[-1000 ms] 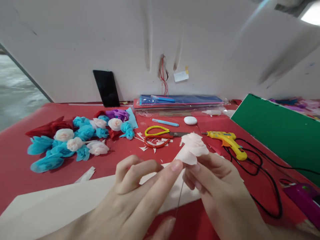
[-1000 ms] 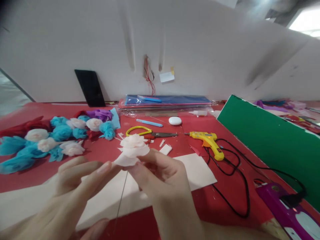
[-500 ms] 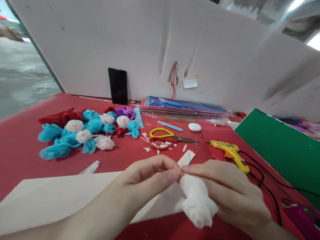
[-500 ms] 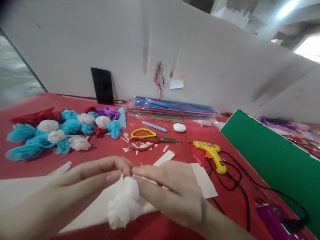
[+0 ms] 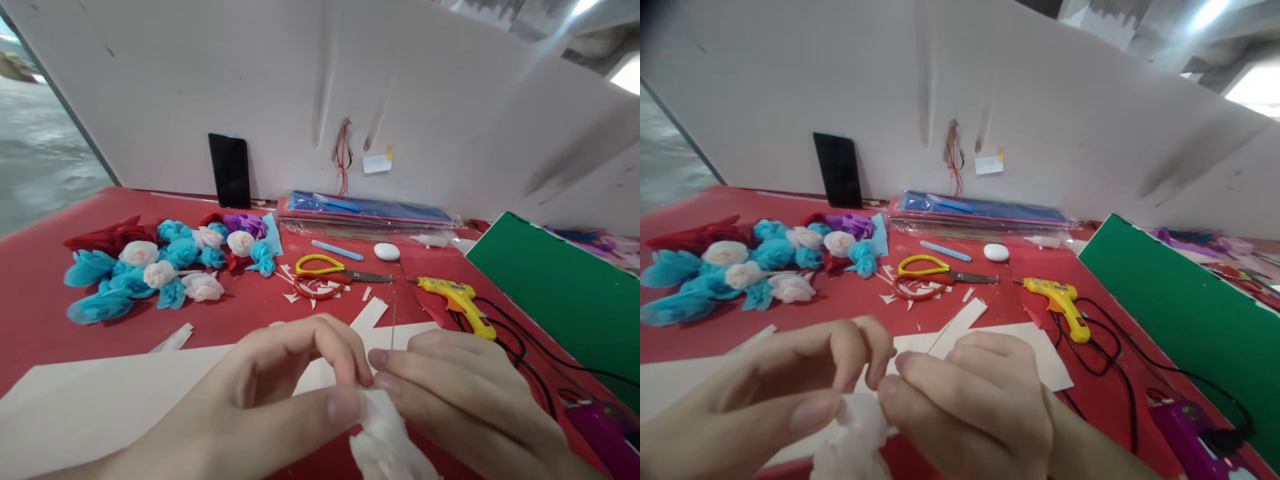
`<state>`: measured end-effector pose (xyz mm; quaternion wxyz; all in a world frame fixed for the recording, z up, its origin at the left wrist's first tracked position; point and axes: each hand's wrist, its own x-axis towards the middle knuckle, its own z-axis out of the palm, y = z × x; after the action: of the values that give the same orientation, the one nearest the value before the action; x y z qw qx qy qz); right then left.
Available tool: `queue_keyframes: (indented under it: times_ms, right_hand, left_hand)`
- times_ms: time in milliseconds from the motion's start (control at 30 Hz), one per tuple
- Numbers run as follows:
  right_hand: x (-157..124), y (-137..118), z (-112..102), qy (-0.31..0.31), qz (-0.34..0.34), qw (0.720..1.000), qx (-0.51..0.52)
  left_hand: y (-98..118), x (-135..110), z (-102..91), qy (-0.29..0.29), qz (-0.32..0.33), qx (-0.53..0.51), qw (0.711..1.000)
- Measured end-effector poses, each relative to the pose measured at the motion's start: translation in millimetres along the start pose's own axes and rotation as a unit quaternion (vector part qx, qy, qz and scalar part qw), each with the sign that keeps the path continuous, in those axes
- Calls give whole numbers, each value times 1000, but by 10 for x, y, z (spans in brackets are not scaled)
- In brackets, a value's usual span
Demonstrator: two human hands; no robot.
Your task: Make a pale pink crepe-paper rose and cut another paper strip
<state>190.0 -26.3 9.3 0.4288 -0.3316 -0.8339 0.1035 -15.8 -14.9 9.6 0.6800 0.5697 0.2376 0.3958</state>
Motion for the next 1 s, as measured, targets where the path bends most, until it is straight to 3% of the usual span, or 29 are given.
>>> queue_keyframes:
  times_ms: [167,233,400,533,600,667,800,867,1000]
  right_hand:
    - [-18,-42,56,40,-29,998,-38]
    - [-39,-63,75,36,-57,997,-35]
    - [-100,-13,82,17,-47,993,-103]
    - [-31,117,58,44,-201,968,-144]
    - [28,143,37,55,-232,963,-124]
    - [73,127,4,57,-227,965,-115]
    - [85,66,-50,-13,-175,970,-168]
    - [62,71,-32,54,-216,961,-163]
    - [15,126,53,93,-209,956,-184]
  left_hand:
    - [-3,-21,-8,-25,15,-23,999]
    - [-12,-36,-13,-22,34,-16,999]
    - [-33,-40,-19,-3,36,-12,999]
    - [-41,-43,2,-5,-3,-90,996]
    - [-47,-52,11,-9,-29,-131,991]
    - [-57,-63,15,0,-45,-134,990]
    - [-73,-73,26,19,-49,-100,994]
    - [-67,-69,46,17,-57,-108,992]
    - [-20,-67,108,57,-96,-151,982]
